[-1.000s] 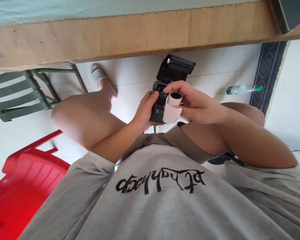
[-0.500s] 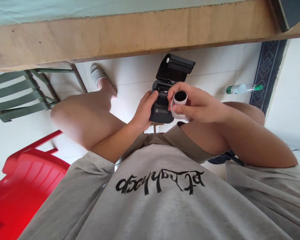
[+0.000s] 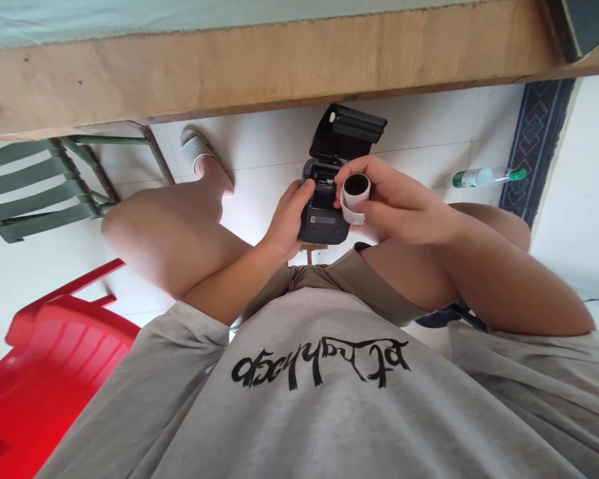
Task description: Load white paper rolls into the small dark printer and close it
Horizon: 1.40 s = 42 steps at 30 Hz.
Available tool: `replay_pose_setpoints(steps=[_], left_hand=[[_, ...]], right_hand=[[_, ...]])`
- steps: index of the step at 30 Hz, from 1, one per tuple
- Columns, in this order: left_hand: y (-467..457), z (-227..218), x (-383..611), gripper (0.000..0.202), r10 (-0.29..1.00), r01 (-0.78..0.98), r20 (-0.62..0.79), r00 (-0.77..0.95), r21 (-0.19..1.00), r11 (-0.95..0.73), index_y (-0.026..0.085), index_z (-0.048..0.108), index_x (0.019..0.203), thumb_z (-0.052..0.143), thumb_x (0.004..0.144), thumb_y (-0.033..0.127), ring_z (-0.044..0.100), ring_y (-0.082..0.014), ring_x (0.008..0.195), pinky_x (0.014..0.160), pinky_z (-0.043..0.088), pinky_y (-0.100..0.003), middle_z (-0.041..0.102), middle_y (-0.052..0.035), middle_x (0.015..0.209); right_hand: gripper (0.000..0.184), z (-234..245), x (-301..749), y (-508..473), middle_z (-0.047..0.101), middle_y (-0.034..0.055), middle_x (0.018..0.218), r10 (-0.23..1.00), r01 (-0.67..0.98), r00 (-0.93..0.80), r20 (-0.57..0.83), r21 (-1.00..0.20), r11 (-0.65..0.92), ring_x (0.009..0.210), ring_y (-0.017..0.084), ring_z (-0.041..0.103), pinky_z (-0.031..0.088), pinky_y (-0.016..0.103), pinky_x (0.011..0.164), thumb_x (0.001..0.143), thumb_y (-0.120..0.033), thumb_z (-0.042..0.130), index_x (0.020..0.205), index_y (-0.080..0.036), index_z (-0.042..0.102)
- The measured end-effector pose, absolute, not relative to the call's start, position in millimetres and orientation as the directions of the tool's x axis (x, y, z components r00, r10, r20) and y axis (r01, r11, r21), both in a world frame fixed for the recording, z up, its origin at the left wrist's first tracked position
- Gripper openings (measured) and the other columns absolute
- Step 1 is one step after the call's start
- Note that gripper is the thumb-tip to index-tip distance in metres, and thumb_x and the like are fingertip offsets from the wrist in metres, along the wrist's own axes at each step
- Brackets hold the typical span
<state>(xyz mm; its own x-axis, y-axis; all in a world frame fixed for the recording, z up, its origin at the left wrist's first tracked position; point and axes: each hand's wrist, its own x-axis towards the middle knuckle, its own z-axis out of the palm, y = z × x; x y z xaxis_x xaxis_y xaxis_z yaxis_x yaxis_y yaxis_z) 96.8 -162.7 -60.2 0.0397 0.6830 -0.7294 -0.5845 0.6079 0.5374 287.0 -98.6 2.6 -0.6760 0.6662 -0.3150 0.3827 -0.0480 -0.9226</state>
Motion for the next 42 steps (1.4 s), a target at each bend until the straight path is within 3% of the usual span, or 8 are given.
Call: replay_pose_setpoints(steps=[5, 11, 18, 21, 28, 31, 36, 42], left_hand=[[-163, -61, 97, 0.049, 0.688, -0.588, -0.724, 0.049, 0.536, 0.606, 0.024, 0.070, 0.104, 0.077, 0.091, 0.070, 0.077, -0.0219, 0.094, 0.080, 0.060, -0.034, 0.075, -0.0028, 0.091], [-164, -61, 96, 0.051, 0.681, -0.566, -0.731, 0.049, 0.541, 0.622, 0.024, 0.071, 0.104, 0.077, 0.090, 0.072, 0.077, -0.0216, 0.095, 0.080, 0.060, -0.033, 0.076, -0.0034, 0.095], [-164, -58, 97, 0.052, 0.696, -0.574, -0.715, 0.065, 0.544, 0.612, 0.024, 0.070, 0.105, 0.078, 0.089, 0.072, 0.076, -0.0204, 0.088, 0.076, 0.060, -0.032, 0.075, -0.0027, 0.092], [-166, -60, 98, 0.052, 0.711, -0.564, -0.700, 0.063, 0.563, 0.604, 0.023, 0.069, 0.102, 0.077, 0.089, 0.072, 0.075, -0.0185, 0.084, 0.074, 0.059, -0.031, 0.074, -0.0018, 0.090], [-168, -64, 98, 0.052, 0.774, -0.554, -0.623, 0.108, 0.609, 0.568, 0.023, 0.068, 0.105, 0.076, 0.090, 0.072, 0.077, -0.0209, 0.090, 0.076, 0.059, -0.032, 0.076, -0.0024, 0.092], [-169, -65, 98, 0.050, 0.789, -0.554, -0.605, 0.105, 0.623, 0.552, 0.024, 0.068, 0.106, 0.078, 0.089, 0.070, 0.078, -0.0224, 0.094, 0.078, 0.059, -0.033, 0.076, -0.0020, 0.092], [-170, -67, 99, 0.048, 0.795, -0.573, -0.599, 0.098, 0.619, 0.537, 0.025, 0.068, 0.104, 0.080, 0.088, 0.069, 0.079, -0.0227, 0.095, 0.077, 0.059, -0.033, 0.076, -0.0011, 0.091], [-170, -67, 97, 0.053, 0.776, -0.599, -0.616, 0.137, 0.572, 0.561, 0.025, 0.072, 0.107, 0.073, 0.091, 0.075, 0.079, -0.0237, 0.100, 0.080, 0.062, -0.035, 0.079, -0.0032, 0.097]], right_hand=[[0.046, -2, 290, -97, 0.071, 0.0062, 0.125, 0.704, 0.325, -0.683, -0.193, -0.944, 0.057, 0.112, 0.017, 0.067, 0.061, 0.040, 0.108, 0.092, -0.060, 0.074, 0.122, -0.026, 0.065], [0.056, -6, 288, -94, 0.068, 0.0071, 0.111, 0.796, 0.463, -0.583, -0.162, -0.872, 0.161, 0.097, 0.017, 0.061, 0.059, 0.042, 0.093, 0.082, -0.066, 0.082, 0.119, -0.026, 0.068], [0.024, 1, 284, -95, 0.063, 0.0112, 0.121, 0.776, 0.551, -0.597, -0.201, -0.806, 0.215, 0.108, 0.020, 0.063, 0.063, 0.047, 0.098, 0.089, -0.033, 0.070, 0.111, -0.027, 0.075], [0.014, 1, 284, -96, 0.065, 0.0109, 0.122, 0.777, 0.568, -0.602, -0.184, -0.782, 0.255, 0.111, 0.022, 0.063, 0.064, 0.050, 0.105, 0.092, -0.036, 0.069, 0.102, -0.027, 0.069], [0.020, -29, 289, -104, 0.068, 0.0071, 0.115, 0.734, 0.568, -0.659, 0.161, -0.533, 0.627, 0.100, 0.013, 0.066, 0.058, 0.026, 0.073, 0.101, -0.041, 0.065, 0.099, -0.021, 0.063], [0.022, -31, 288, -107, 0.069, 0.0060, 0.116, 0.731, 0.597, -0.659, 0.177, -0.467, 0.652, 0.098, 0.011, 0.066, 0.054, 0.023, 0.073, 0.104, -0.042, 0.059, 0.101, -0.021, 0.065], [0.019, -27, 287, -107, 0.068, 0.0039, 0.120, 0.762, 0.602, -0.644, 0.064, -0.572, 0.557, 0.101, 0.009, 0.065, 0.058, 0.024, 0.085, 0.107, -0.036, 0.054, 0.100, -0.022, 0.065], [0.027, -30, 283, -104, 0.065, 0.0053, 0.105, 0.777, 0.453, -0.558, 0.292, -0.677, 0.580, 0.101, 0.011, 0.073, 0.066, 0.029, 0.086, 0.101, -0.044, 0.066, 0.091, -0.019, 0.064]])
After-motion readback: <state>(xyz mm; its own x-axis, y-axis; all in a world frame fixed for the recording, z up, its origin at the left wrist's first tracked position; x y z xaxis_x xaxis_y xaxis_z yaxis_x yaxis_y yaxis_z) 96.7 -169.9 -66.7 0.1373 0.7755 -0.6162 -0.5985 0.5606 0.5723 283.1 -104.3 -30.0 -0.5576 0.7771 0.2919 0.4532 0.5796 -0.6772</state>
